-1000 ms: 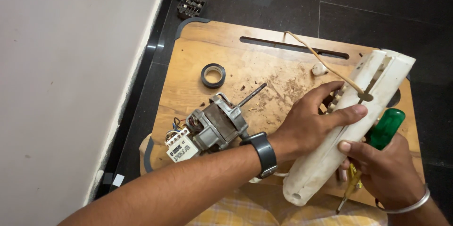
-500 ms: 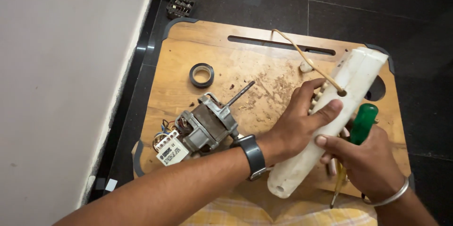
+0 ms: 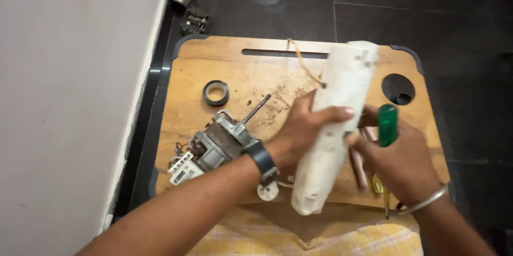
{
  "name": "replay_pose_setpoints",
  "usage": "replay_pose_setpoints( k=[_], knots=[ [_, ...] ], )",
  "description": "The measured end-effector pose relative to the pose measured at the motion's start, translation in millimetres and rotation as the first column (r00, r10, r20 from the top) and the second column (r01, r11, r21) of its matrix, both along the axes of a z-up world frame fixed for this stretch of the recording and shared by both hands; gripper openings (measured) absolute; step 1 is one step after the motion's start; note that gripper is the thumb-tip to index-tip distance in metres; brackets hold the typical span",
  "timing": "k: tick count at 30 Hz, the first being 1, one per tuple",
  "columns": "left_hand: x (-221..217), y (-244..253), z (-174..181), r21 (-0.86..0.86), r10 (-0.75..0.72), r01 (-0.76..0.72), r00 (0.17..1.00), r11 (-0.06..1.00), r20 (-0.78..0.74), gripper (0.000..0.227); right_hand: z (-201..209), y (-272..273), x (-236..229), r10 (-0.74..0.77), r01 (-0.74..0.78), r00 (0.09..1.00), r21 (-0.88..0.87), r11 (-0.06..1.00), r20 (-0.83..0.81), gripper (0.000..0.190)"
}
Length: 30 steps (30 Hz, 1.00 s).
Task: Dismantle the motor housing of a wall fan and inspect the internal motor.
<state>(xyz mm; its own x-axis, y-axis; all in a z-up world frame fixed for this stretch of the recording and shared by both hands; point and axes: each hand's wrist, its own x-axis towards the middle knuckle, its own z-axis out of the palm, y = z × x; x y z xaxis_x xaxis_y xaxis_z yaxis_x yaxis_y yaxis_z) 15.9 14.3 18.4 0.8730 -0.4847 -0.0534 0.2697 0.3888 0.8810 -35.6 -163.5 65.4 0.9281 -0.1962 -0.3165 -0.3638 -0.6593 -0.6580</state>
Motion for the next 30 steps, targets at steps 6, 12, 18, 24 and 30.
replay_pose_setpoints(
  k=[6,12,18,24,30],
  knots=[
    [6.3,4.1,-5.1,-0.005,-0.064,0.064,0.994,0.998,-0.09,0.055,25.1,-41.6,-9.5,-0.352,0.017,0.912,0.839,0.544,0.209,0.045],
    [5.9,1.9,-8.9,-0.029,-0.081,0.079,0.99,0.996,-0.115,0.054,-37.5,-122.2,-13.6,-0.221,-0.48,0.839,0.867,0.131,0.498,0.025],
    [8.2,1.1,-16.9,-0.047,-0.054,0.049,0.992,0.998,-0.116,0.052,-28.5,-100.7,-13.2,-0.297,-0.552,0.751,0.807,0.209,0.591,0.044],
    [9.8,-0.6,-15.2,-0.017,-0.058,0.057,0.991,0.998,-0.123,0.054,13.5,-45.6,-27.6,-0.108,-0.623,0.672,0.638,0.452,0.733,0.031],
    [9.6,-1.9,-12.0,-0.017,-0.045,0.044,0.99,0.999,-0.136,0.055,19.1,-28.0,-37.3,-0.051,-0.591,0.666,0.567,0.574,0.745,0.04]
  ],
)
